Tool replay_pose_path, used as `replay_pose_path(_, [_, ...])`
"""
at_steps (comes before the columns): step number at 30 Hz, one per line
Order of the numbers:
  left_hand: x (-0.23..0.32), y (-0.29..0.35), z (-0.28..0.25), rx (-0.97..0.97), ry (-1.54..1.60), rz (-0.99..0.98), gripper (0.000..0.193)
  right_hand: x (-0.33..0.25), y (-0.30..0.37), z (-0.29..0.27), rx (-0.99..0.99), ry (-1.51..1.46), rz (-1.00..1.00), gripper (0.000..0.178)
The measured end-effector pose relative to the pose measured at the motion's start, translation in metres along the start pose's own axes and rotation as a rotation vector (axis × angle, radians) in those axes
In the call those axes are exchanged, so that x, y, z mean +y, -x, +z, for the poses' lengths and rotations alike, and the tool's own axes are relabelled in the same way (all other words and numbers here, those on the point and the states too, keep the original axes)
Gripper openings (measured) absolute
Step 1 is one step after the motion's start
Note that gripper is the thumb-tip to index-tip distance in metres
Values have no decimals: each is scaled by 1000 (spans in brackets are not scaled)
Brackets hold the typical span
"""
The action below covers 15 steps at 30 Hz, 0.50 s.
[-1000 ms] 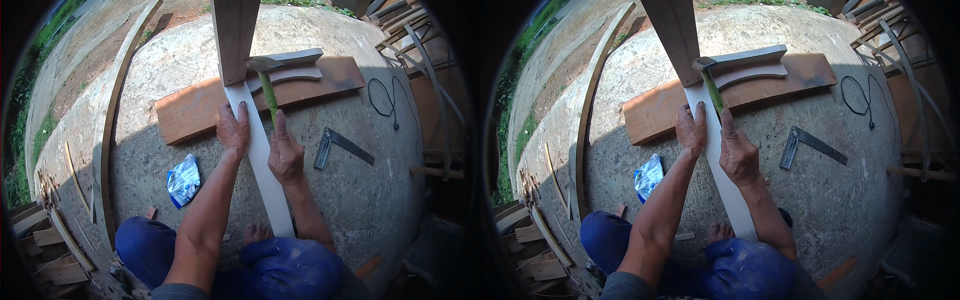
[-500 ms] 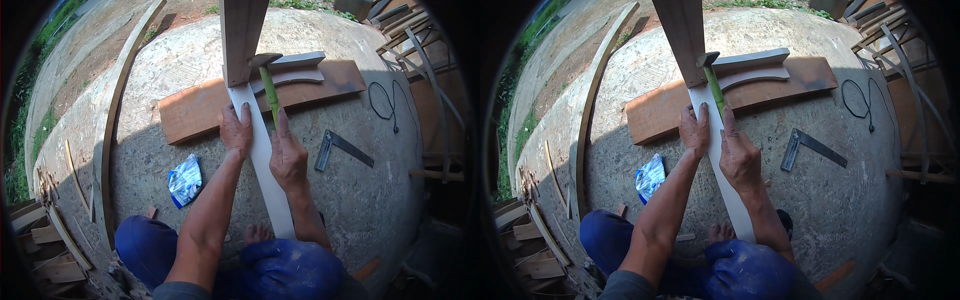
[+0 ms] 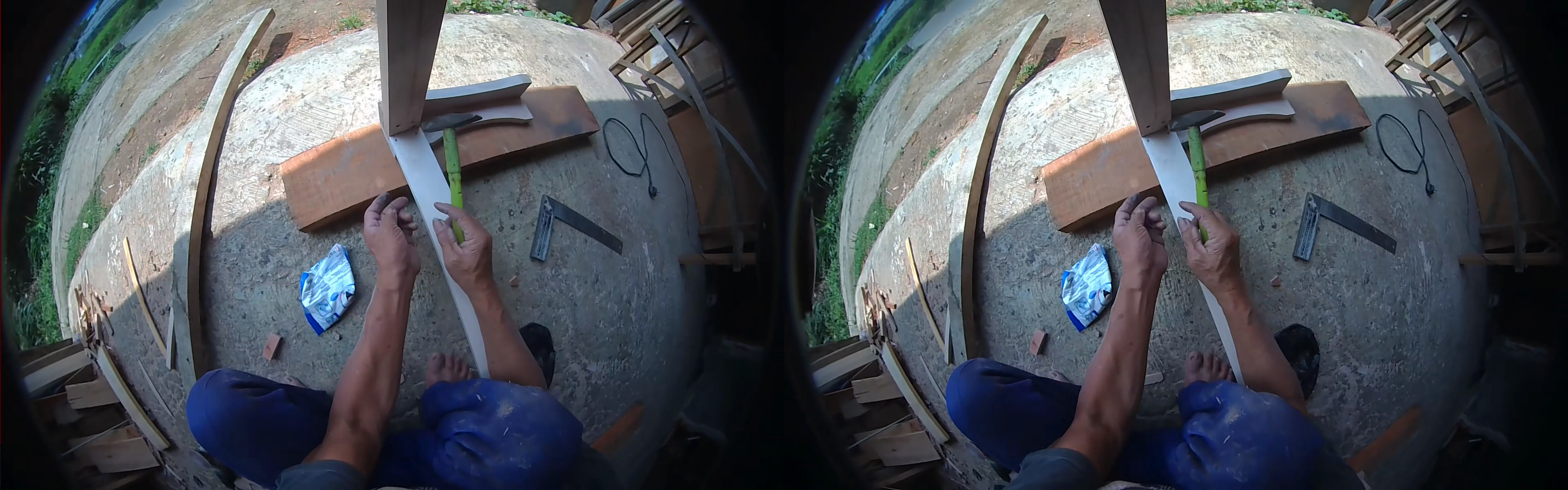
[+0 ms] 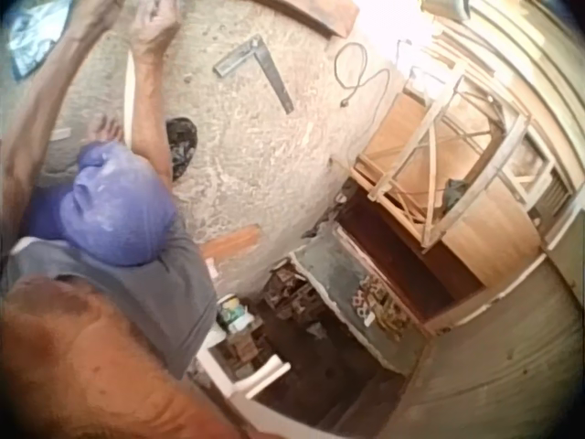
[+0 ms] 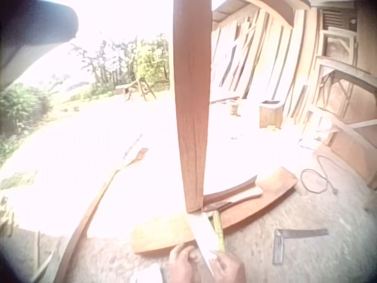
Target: The person assembles a rectangular wooden frame on the floor by attaching a long white strip to a vertical post using a hammer and nails. They use a square ruler to ensure alignment and a tape measure to check dimensions before moving the frame.
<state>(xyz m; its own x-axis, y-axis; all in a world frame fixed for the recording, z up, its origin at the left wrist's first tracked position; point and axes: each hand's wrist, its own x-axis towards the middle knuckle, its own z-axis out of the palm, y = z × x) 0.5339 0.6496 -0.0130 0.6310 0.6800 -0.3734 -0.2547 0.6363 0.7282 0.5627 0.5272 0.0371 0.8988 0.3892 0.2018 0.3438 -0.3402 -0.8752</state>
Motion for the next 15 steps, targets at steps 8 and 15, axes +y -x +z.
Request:
replay_pose_path(8, [17,22,22,-221,361,-180,42,-4,-2,9,-15,-17,-96,18])
replay_pose_path(15, [7,31,20,-308,286,-216,46,11,2,11,99,-62,34,13])
